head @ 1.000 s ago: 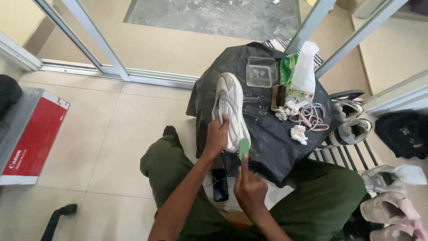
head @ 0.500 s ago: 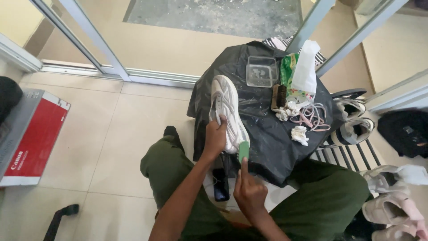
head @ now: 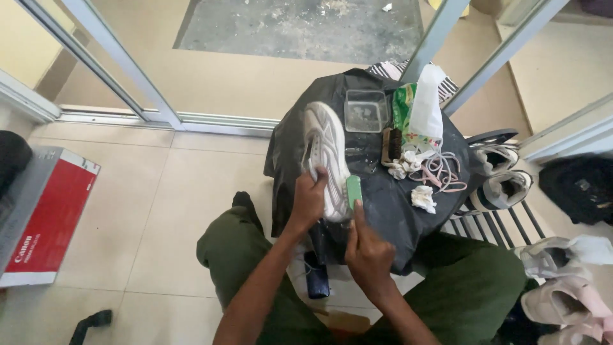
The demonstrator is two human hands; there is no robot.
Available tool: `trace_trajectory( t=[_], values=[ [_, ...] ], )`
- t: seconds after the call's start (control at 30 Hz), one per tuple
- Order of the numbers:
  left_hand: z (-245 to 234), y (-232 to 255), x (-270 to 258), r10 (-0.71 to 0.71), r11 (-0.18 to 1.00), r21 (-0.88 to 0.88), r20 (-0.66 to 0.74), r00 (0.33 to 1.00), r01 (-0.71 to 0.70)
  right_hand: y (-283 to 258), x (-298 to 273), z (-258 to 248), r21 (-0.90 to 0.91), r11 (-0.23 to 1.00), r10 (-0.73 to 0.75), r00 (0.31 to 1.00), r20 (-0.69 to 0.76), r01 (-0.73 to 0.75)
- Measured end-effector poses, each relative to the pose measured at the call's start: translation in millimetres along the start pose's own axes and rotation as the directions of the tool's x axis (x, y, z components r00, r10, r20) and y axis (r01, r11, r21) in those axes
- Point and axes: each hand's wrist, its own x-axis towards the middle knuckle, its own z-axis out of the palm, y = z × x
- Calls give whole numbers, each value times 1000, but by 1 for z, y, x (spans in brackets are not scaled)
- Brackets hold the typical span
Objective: The person removes the shoelaces from a white sneaker, then uses a green brush to scrub the shoe's upper and sole. The person repeatedly dips the brush into a small container of liquid and continues scrubbing different areas of the shoe.
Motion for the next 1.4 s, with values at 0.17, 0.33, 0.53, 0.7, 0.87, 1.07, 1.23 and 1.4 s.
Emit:
trace_trajectory(
  t=[0.17,0.33,0.53,0.7,0.87,1.07,1.23,1.4],
  values=[
    [1,-23,41,150,984,98,-27,988,-147,5,-9,9,-48,999,-26,999,-46,24],
    [-1,-47,69,128,991,54,-42,991,-126,8,-30,16,-34,999,-12,999,36,13],
    [-5,-33,92,97,995,-10,-88,991,-99,13,6,22,-58,998,-10,1000,1,10],
    [-5,-42,104,46,995,-89,-77,996,-53,7,54,26,-203,979,-50,991,-121,24],
    [-6,-17,93,30,997,-66,-74,997,-35,21,-10,56,-339,937,-124,988,-93,85],
    [-8,-70,105,-28,999,-37,-37,999,26,29,-16,55,-80,996,-56,986,-158,44],
    [-9,-51,96,-36,999,-13,14,999,36,40,31,37,-277,954,-163,975,-149,117],
    [-21,14,57,-64,978,198,24,998,58,47,58,48,-103,994,-39,989,-145,24]
  ],
)
